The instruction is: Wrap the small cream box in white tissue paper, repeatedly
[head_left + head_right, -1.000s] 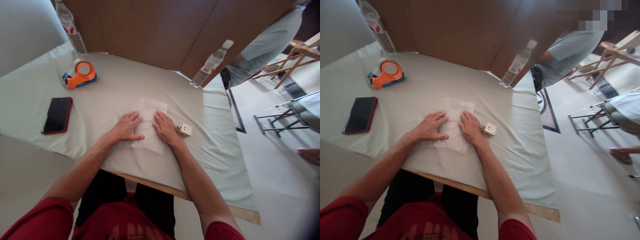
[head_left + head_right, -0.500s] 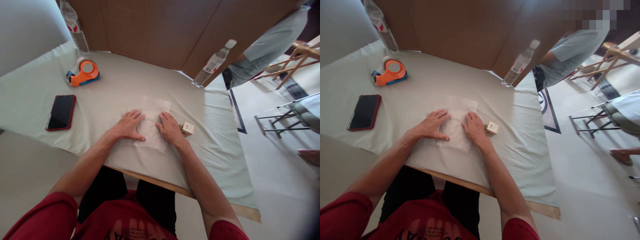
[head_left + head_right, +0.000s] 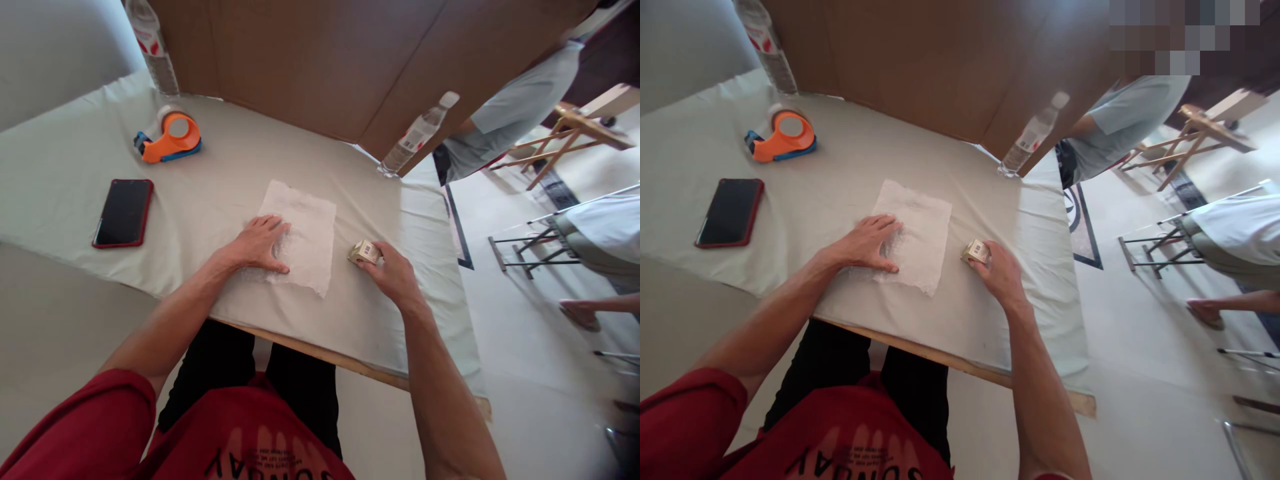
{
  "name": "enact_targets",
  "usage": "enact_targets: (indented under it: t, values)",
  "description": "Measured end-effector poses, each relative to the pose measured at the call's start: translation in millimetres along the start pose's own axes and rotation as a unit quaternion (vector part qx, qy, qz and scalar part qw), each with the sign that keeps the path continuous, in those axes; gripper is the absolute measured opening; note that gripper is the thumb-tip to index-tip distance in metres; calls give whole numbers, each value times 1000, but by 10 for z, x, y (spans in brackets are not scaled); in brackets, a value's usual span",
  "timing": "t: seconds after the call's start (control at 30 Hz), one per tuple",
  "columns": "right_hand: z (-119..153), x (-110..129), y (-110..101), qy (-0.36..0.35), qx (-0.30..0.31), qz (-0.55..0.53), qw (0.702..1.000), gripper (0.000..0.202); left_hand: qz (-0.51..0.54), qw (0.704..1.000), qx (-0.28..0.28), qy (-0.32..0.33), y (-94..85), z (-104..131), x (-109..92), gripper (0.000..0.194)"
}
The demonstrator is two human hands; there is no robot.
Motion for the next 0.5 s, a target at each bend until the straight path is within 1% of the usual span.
enact_targets:
  t: [0.07, 0.13, 0.17, 0.23, 0.3, 0.33, 0.4, 0.47, 0.5]
  values:
    - [-31, 208, -53, -18, -38, -56, 998, 42, 8, 1000, -5, 7, 11, -8, 7, 111]
    - [-106, 527, -64, -52, -64, -104, 991, 43, 20, 1000, -15, 16, 8, -15, 8, 115]
    - [-159, 700, -34, -74, -66, -123, 987, 43, 27, 999, -21, 19, 3, -19, 9, 116]
    - [-284, 1016, 104, -119, -48, -153, 980, 43, 37, 999, -27, 22, -3, -25, 13, 119]
    - [-407, 1210, 296, -151, -28, -162, 975, 42, 43, 999, -24, 20, 1, -30, 22, 123]
    - [-459, 1257, 403, -161, -16, -160, 974, 42, 45, 999, -19, 18, 7, -32, 28, 124]
    - [-530, 1273, 618, -172, 13, -149, 974, 45, 50, 999, -11, 15, 17, -34, 38, 126]
    - [-551, 1223, 782, -173, 35, -148, 973, 52, 56, 998, -8, 18, 19, -33, 40, 125]
    - [-548, 1186, 828, -169, 37, -154, 973, 57, 58, 998, -8, 20, 19, -33, 38, 124]
Point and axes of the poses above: each hand's wrist, its own z-axis away from the middle knuckle, its own y-axis out of the palm, x = y × z, the point moved 9 cm from there along -z, towards the middle knuckle, and after that the axes turned 12 degrees about -y, right-handed, at the moved point
